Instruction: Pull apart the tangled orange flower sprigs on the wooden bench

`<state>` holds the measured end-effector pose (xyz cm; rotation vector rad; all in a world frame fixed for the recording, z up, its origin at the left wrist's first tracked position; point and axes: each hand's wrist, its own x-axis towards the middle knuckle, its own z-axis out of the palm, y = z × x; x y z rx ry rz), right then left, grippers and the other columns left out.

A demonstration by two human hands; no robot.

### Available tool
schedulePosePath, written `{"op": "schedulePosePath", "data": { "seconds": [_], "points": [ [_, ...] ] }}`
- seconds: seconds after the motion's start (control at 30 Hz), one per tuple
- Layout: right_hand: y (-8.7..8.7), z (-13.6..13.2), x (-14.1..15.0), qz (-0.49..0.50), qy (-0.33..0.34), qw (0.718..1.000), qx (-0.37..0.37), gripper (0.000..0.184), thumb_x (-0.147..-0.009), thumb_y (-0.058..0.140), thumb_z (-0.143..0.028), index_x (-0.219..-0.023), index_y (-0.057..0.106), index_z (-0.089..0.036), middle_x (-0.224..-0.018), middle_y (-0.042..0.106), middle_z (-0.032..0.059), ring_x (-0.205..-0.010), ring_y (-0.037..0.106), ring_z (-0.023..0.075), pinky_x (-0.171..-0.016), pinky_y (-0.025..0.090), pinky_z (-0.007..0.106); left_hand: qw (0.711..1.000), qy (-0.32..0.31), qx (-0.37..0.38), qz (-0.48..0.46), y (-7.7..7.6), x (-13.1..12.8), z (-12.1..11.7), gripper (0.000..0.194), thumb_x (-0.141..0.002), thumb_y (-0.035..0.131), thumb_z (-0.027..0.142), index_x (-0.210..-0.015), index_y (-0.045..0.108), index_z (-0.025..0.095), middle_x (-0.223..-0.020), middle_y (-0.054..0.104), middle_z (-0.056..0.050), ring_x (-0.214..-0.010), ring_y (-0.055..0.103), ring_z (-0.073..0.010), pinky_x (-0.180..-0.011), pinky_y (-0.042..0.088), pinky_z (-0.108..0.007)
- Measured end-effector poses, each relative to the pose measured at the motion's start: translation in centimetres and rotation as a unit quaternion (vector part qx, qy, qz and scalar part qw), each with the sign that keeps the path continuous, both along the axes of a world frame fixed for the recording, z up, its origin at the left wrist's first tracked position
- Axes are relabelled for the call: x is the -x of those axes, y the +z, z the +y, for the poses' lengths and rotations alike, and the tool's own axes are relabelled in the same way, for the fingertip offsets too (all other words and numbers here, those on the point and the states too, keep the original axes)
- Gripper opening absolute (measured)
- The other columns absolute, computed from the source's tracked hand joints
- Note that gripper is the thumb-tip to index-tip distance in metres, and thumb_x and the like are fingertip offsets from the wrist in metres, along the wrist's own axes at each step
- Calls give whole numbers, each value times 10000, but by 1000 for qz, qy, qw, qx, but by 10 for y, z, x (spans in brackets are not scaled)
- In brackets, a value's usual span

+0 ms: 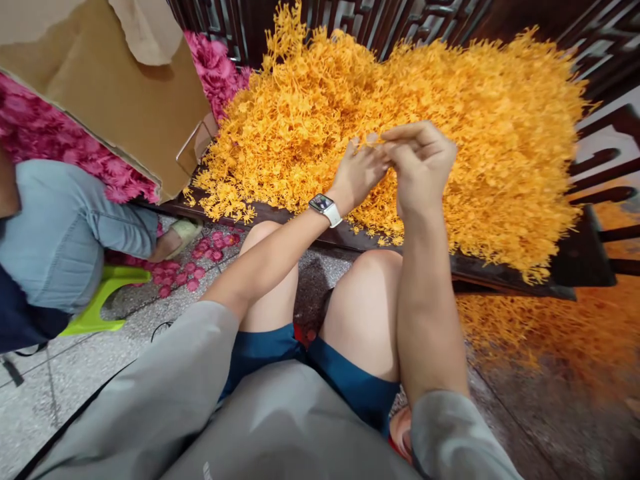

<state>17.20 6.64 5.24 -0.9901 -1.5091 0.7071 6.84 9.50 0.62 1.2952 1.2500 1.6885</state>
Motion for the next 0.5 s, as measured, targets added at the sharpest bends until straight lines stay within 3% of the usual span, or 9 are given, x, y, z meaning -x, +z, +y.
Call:
{"op": "schedulePosePath", "data": {
  "seconds": [0.1,0.2,0.33,0.5],
  "points": [
    [-8,14,-6,98,-80,992,-31,143,-1000,696,-398,-907,669,-293,-709,628,11,-631,565,167,-610,492,335,999,-17,-3,-33,10,22,7,318,-981,813,559,-1096,743,271,-1079,747,-98,-1243,699,-306,-1009,574,-423],
    [-16,23,-9,122,-86,988,29,248,-1010,684,-456,-870,644,-255,-673,574,-21,-571,508,126,-533,406,275,997,-44,-10,-54,20,40,22,310,-999,797,542,-933,717,250,-980,747,-92,-1148,723,-275,-986,570,-397],
    [-20,23,-1,95,-25,988,117,448,-982,725,-697,-964,673,-252,-801,658,7,-669,604,131,-558,473,251,993,-81,9,-80,29,47,29,350,-992,824,475,-796,663,234,-901,744,-82,-1051,721,-240,-969,555,-374],
    [-20,23,15,110,-13,989,101,589,-924,730,-821,-1083,702,-254,-894,693,47,-837,669,176,-640,551,286,979,-176,67,-82,32,45,14,286,-990,827,425,-807,727,229,-876,742,-53,-967,715,-210,-854,546,-336]
  ]
}}
